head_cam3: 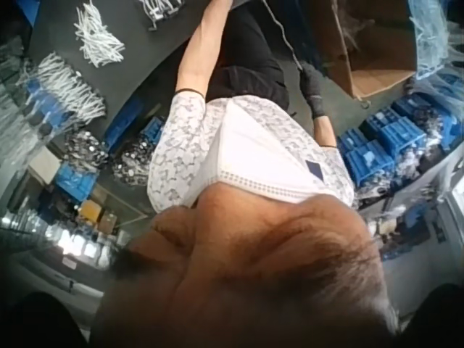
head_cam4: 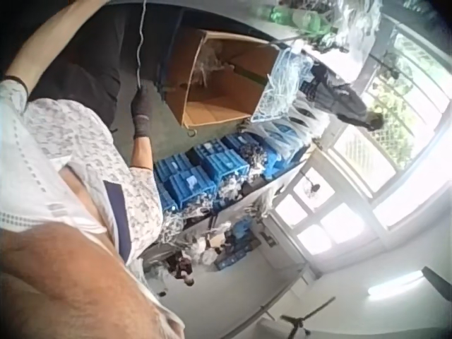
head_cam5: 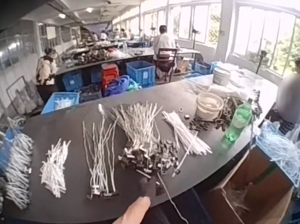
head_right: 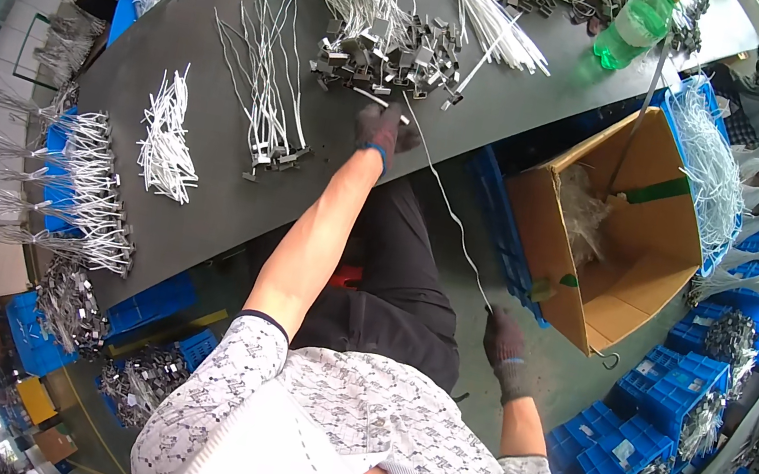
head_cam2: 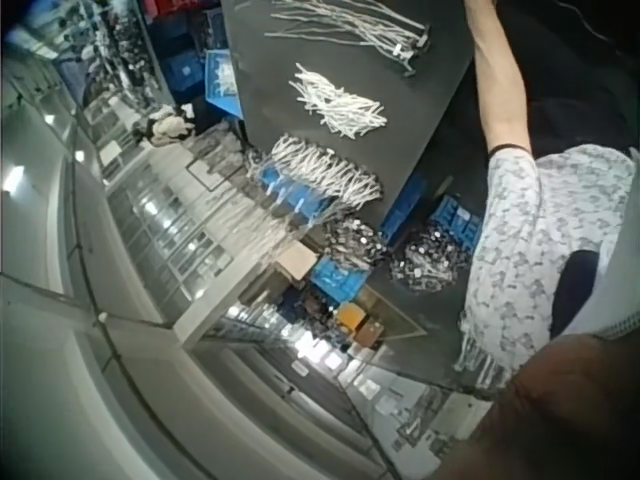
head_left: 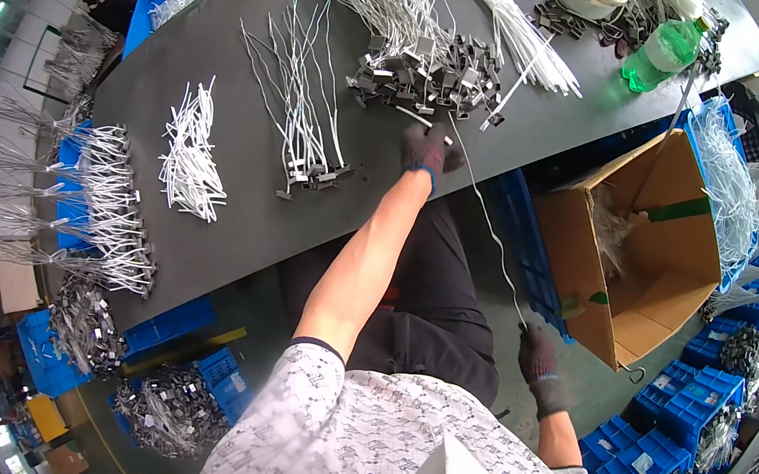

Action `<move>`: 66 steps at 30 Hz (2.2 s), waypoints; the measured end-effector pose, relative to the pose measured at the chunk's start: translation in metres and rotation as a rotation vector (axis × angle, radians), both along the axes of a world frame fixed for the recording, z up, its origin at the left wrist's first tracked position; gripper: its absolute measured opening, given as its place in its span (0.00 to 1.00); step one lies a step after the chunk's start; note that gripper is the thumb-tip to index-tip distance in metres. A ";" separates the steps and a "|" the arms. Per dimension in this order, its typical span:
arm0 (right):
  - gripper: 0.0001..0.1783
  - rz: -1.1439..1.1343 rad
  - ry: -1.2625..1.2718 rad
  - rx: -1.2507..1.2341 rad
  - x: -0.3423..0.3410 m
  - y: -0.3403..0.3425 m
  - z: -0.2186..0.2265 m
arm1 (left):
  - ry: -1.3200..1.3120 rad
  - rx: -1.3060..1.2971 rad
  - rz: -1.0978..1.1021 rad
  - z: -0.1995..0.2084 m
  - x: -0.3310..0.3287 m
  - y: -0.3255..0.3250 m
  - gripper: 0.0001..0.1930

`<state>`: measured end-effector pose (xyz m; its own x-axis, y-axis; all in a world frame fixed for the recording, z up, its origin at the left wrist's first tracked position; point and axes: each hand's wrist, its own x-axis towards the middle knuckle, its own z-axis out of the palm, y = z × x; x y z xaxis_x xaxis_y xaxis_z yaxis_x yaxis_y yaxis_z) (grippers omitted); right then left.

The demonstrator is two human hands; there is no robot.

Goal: Manual assembly of wiring harnesses by attaching components to long wires at a production station.

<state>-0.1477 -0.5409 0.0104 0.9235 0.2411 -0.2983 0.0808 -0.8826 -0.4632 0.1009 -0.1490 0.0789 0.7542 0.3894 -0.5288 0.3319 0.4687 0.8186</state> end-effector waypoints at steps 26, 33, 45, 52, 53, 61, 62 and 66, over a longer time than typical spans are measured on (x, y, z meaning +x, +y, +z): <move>0.10 0.323 -0.169 -0.046 0.037 0.077 0.010 | -0.378 0.130 0.066 0.092 -0.138 0.113 0.08; 0.08 0.370 -0.131 -0.078 0.040 0.059 0.000 | -0.372 0.025 -0.022 0.069 -0.145 0.110 0.13; 0.13 0.325 -0.066 0.516 0.056 0.157 0.117 | -0.227 0.028 -0.092 0.080 -0.192 0.117 0.15; 0.14 0.372 -0.160 0.504 0.039 0.158 0.141 | -0.531 -0.030 -0.026 0.114 -0.202 0.147 0.16; 0.15 0.235 0.156 0.630 0.040 0.158 0.144 | -0.535 0.043 -0.039 0.117 -0.202 0.150 0.16; 0.20 0.159 0.506 0.661 0.046 0.171 0.155 | -0.583 -0.077 0.014 0.093 -0.197 0.162 0.13; 0.20 0.117 0.481 0.662 0.045 0.176 0.153 | -0.529 -0.088 0.003 0.087 -0.197 0.155 0.12; 0.19 0.054 0.363 0.786 0.047 0.175 0.144 | -0.409 -0.077 -0.001 0.075 -0.205 0.155 0.12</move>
